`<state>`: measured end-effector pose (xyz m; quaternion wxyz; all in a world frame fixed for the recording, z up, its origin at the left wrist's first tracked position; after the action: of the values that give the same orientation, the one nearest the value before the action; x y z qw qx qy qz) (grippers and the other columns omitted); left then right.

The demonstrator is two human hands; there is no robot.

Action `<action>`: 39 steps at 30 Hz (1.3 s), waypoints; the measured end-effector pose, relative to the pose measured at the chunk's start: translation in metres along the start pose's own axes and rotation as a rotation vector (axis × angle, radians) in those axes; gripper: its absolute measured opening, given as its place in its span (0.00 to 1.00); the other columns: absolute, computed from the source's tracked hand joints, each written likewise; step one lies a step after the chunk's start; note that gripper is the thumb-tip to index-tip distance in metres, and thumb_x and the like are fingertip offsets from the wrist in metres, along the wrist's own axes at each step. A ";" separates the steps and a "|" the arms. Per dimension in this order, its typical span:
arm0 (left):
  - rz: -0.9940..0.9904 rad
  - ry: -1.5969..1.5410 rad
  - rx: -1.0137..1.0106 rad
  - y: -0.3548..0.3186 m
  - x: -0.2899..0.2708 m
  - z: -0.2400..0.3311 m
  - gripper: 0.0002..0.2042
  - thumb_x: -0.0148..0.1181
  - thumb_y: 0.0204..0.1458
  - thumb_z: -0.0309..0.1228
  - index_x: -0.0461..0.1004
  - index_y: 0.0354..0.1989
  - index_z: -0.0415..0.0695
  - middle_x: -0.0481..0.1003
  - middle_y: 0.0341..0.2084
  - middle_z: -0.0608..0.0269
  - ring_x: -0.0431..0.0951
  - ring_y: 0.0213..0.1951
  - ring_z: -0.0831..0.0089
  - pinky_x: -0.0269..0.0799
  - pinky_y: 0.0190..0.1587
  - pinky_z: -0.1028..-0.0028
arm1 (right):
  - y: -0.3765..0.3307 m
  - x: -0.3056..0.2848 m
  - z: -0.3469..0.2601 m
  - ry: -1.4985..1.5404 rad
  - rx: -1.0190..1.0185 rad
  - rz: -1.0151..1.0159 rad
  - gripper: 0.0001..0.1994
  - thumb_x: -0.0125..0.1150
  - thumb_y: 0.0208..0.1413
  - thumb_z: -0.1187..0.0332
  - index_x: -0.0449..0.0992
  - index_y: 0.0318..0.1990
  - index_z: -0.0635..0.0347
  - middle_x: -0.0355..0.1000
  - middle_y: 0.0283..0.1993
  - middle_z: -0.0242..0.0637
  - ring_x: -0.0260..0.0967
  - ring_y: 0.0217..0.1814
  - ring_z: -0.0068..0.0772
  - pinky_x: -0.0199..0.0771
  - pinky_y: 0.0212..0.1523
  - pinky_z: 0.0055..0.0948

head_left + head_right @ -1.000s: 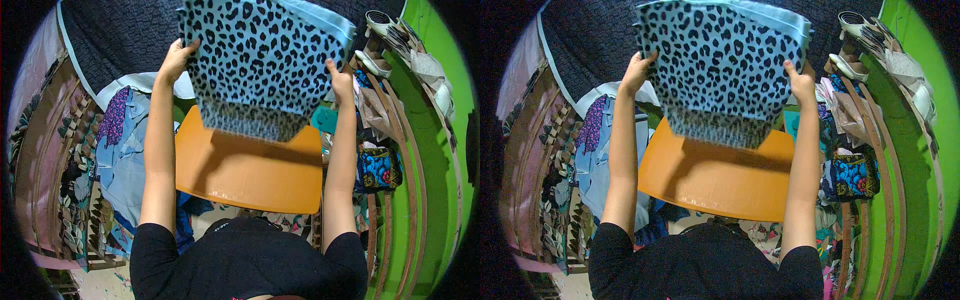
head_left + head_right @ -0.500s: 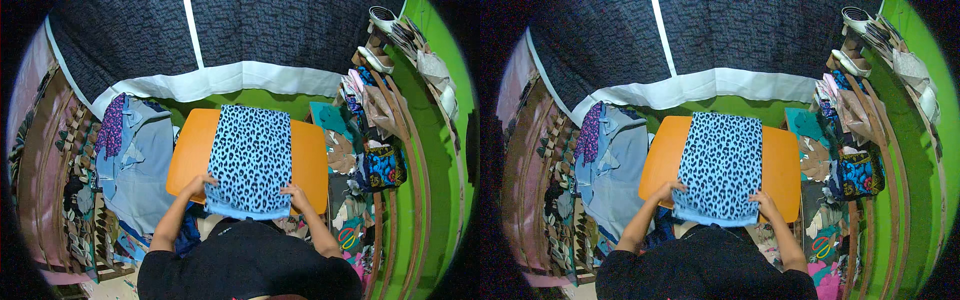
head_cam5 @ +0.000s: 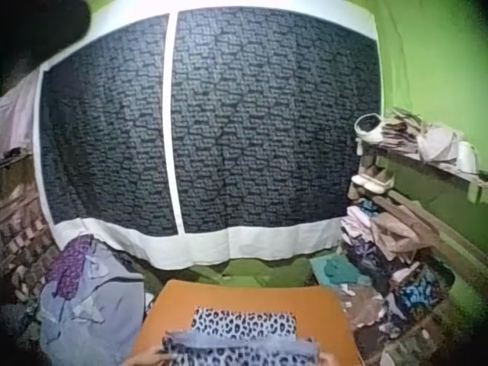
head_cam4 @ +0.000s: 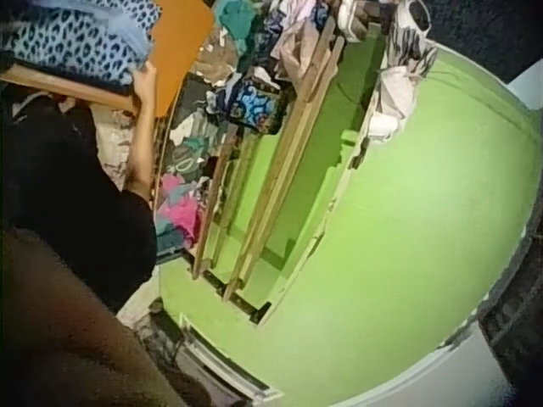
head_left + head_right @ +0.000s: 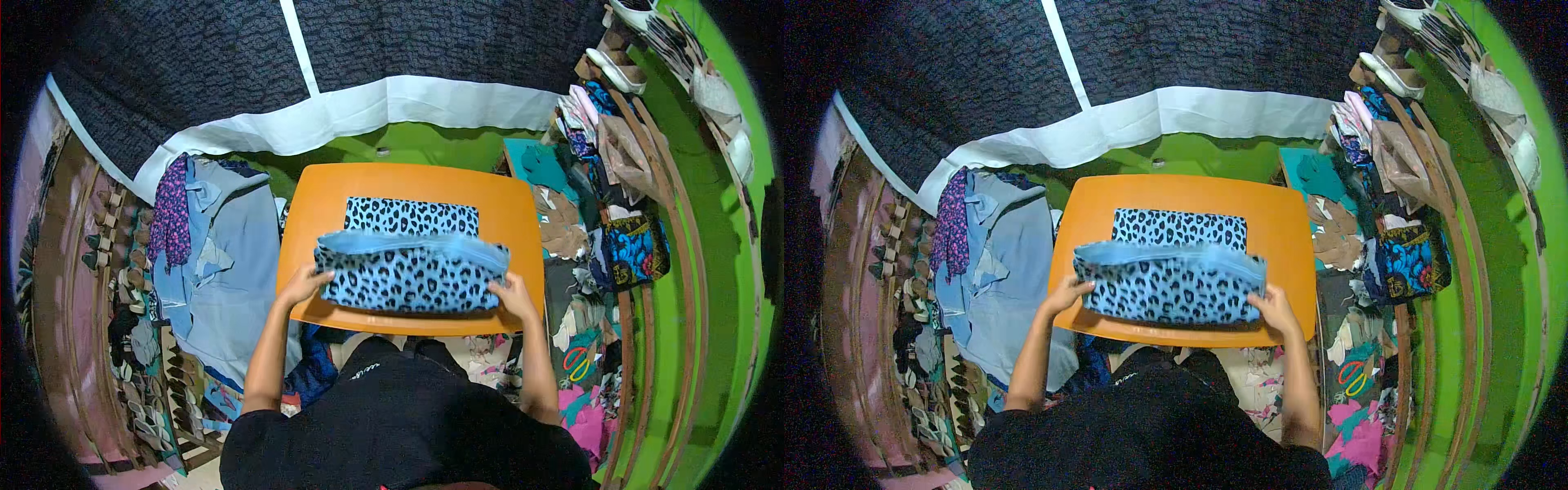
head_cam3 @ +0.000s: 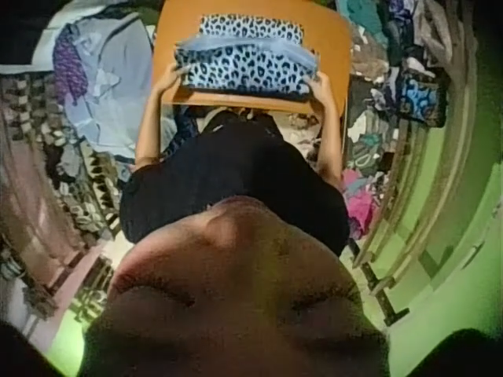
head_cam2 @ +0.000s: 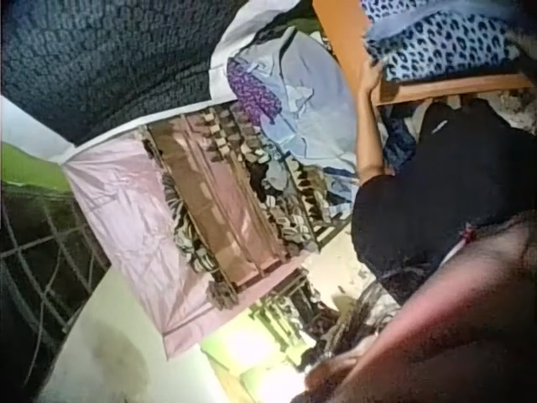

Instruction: The person is folding different pieces of patterned fabric on an orange table and placing the folded bundles onto a wooden shelf.

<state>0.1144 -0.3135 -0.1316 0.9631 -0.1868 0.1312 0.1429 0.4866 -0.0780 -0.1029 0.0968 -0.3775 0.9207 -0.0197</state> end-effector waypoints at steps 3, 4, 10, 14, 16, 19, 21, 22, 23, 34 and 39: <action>0.161 -0.248 0.112 0.044 0.005 0.021 0.09 0.51 0.47 0.31 0.69 0.32 0.37 0.69 0.27 0.69 0.66 0.29 0.82 0.63 0.33 0.80 | 0.052 -0.004 0.025 0.073 -0.100 0.208 0.09 0.52 0.47 0.74 0.68 0.37 0.68 0.67 0.34 0.30 0.61 0.35 0.18 0.62 0.36 0.19; 0.202 -0.319 0.091 0.062 0.003 0.011 0.09 0.51 0.47 0.31 0.69 0.33 0.37 0.69 0.28 0.68 0.66 0.30 0.82 0.63 0.34 0.80 | 0.071 0.000 0.032 0.098 -0.118 0.257 0.09 0.50 0.49 0.74 0.67 0.38 0.68 0.67 0.34 0.32 0.62 0.35 0.18 0.62 0.35 0.20; 0.246 -0.401 -0.217 0.110 0.031 -0.042 0.17 0.57 0.41 0.31 0.66 0.37 0.35 0.71 0.28 0.60 0.70 0.31 0.73 0.66 0.33 0.74 | 0.107 0.015 0.107 -0.258 0.272 0.360 0.23 0.51 0.45 0.54 0.67 0.41 0.67 0.68 0.38 0.50 0.64 0.43 0.43 0.60 0.44 0.32; 0.264 -0.440 -0.175 0.091 0.040 -0.042 0.15 0.55 0.40 0.21 0.63 0.39 0.35 0.70 0.31 0.59 0.70 0.34 0.74 0.66 0.37 0.75 | 0.089 0.028 0.085 -0.240 0.062 0.479 0.17 0.51 0.47 0.62 0.68 0.37 0.69 0.69 0.34 0.43 0.65 0.37 0.32 0.62 0.39 0.27; 0.379 -0.446 0.077 0.091 0.042 -0.032 0.15 0.52 0.41 0.18 0.60 0.39 0.37 0.70 0.32 0.59 0.70 0.35 0.75 0.65 0.39 0.77 | 0.086 0.032 0.064 -0.147 -0.059 0.505 0.15 0.52 0.47 0.64 0.67 0.37 0.69 0.69 0.32 0.42 0.65 0.36 0.31 0.62 0.39 0.27; 0.506 -0.383 0.182 0.103 0.045 -0.031 0.14 0.52 0.41 0.18 0.59 0.37 0.39 0.70 0.31 0.60 0.69 0.34 0.75 0.64 0.38 0.78 | 0.085 0.030 0.066 -0.176 0.042 0.565 0.18 0.50 0.48 0.62 0.63 0.41 0.67 0.67 0.41 0.47 0.63 0.45 0.35 0.59 0.44 0.28; 0.545 -0.219 0.142 0.118 0.051 -0.039 0.15 0.54 0.40 0.22 0.59 0.38 0.37 0.69 0.32 0.57 0.69 0.35 0.72 0.64 0.38 0.77 | 0.096 0.010 0.119 -0.209 0.124 0.577 0.19 0.51 0.48 0.61 0.63 0.41 0.68 0.67 0.41 0.48 0.63 0.44 0.36 0.59 0.44 0.27; 0.550 -0.218 0.136 0.118 0.051 -0.044 0.15 0.54 0.40 0.22 0.59 0.38 0.37 0.69 0.32 0.57 0.69 0.35 0.72 0.64 0.38 0.77 | 0.102 0.013 0.119 -0.239 0.203 0.563 0.20 0.51 0.48 0.60 0.63 0.42 0.69 0.66 0.41 0.48 0.63 0.44 0.36 0.59 0.44 0.27; 0.563 -0.209 0.111 0.116 0.051 -0.050 0.16 0.55 0.40 0.24 0.59 0.39 0.36 0.69 0.33 0.55 0.69 0.35 0.70 0.64 0.38 0.76 | 0.101 0.016 0.118 -0.123 0.169 0.543 0.21 0.52 0.47 0.59 0.63 0.41 0.71 0.66 0.41 0.50 0.63 0.45 0.39 0.59 0.45 0.28; 0.557 0.112 -0.020 0.013 0.076 -0.050 0.23 0.64 0.32 0.32 0.61 0.35 0.35 0.70 0.28 0.49 0.71 0.31 0.64 0.66 0.35 0.71 | 0.019 0.043 0.109 -0.664 0.218 0.593 0.21 0.54 0.44 0.60 0.64 0.39 0.72 0.66 0.37 0.57 0.63 0.40 0.53 0.62 0.40 0.39; 0.670 0.198 -0.039 -0.002 0.089 -0.061 0.21 0.61 0.33 0.30 0.61 0.35 0.36 0.68 0.28 0.48 0.69 0.32 0.57 0.64 0.37 0.67 | 0.003 0.059 0.086 -0.721 0.482 0.521 0.23 0.56 0.43 0.61 0.59 0.44 0.63 0.62 0.42 0.54 0.61 0.43 0.51 0.62 0.40 0.41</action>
<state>0.1851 -0.3193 -0.2127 0.8416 -0.1649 0.2750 0.4346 0.4605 -0.1141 -0.1976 0.4949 -0.0851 0.8615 -0.0752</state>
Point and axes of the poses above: each hand's wrist, its own y-axis towards the middle knuckle, its own x-axis out of the palm, z = x × y, the point moved 2 cm from there along y, towards the middle knuckle
